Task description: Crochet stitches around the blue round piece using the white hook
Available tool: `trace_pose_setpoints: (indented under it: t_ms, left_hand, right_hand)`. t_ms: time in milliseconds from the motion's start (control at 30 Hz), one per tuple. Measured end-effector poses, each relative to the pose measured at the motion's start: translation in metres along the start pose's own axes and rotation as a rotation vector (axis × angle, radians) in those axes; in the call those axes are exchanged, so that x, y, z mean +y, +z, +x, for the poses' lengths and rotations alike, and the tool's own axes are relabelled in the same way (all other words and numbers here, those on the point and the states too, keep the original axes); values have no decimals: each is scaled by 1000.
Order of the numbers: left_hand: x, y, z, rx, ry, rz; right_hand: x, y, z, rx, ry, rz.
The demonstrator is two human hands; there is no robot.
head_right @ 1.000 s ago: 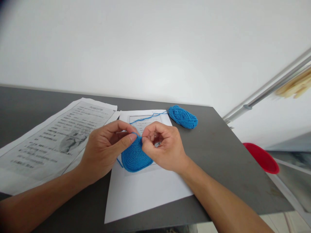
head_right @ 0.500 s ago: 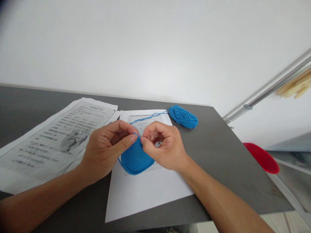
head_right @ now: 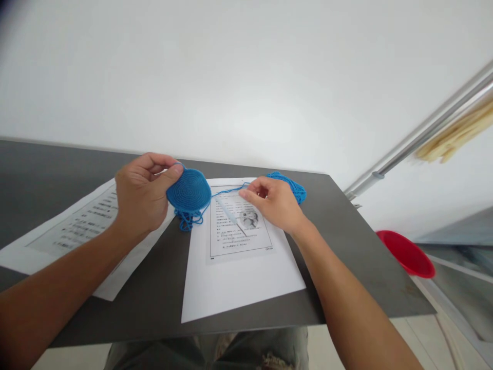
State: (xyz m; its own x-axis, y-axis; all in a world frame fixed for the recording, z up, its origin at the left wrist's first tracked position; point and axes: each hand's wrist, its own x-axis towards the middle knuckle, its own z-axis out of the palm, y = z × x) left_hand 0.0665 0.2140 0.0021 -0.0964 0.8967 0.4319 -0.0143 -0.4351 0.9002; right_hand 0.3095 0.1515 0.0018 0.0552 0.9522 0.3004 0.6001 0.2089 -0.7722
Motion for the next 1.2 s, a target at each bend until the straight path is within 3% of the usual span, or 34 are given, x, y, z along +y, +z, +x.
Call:
trace_pose_setpoints:
  t_ms: [133,267,467,633,800,1000,1133,1200]
  left_hand:
    - [2,-6,8,68,41,63]
    - [4,-7,8,87,42,59]
    - [5,-1,-5,11,-4,87]
    - [2,1,-11,2,-48,108]
    - [0,5,-16,50,-87,213]
    - [-8,3,-18,66,-148,289]
    - [-14,3,-18,72,-132,352]
    - [-15,3,-18,76,-116,377]
  right_hand:
    - [-5,18,5,-278,-26,-228]
    - [-15,34,7,-378,-28,-377]
    - [-20,17,1,-533,-7,-333]
    - [-2,-9,-7,-521,49,-237]
    - [15,-16,-20,-403,-163,-361]
    - [7,4,-35,-296,-380,-403]
    - [-12,25,-45,-401,-545,-521]
    - [-18,33,-51,-404,-553,-542]
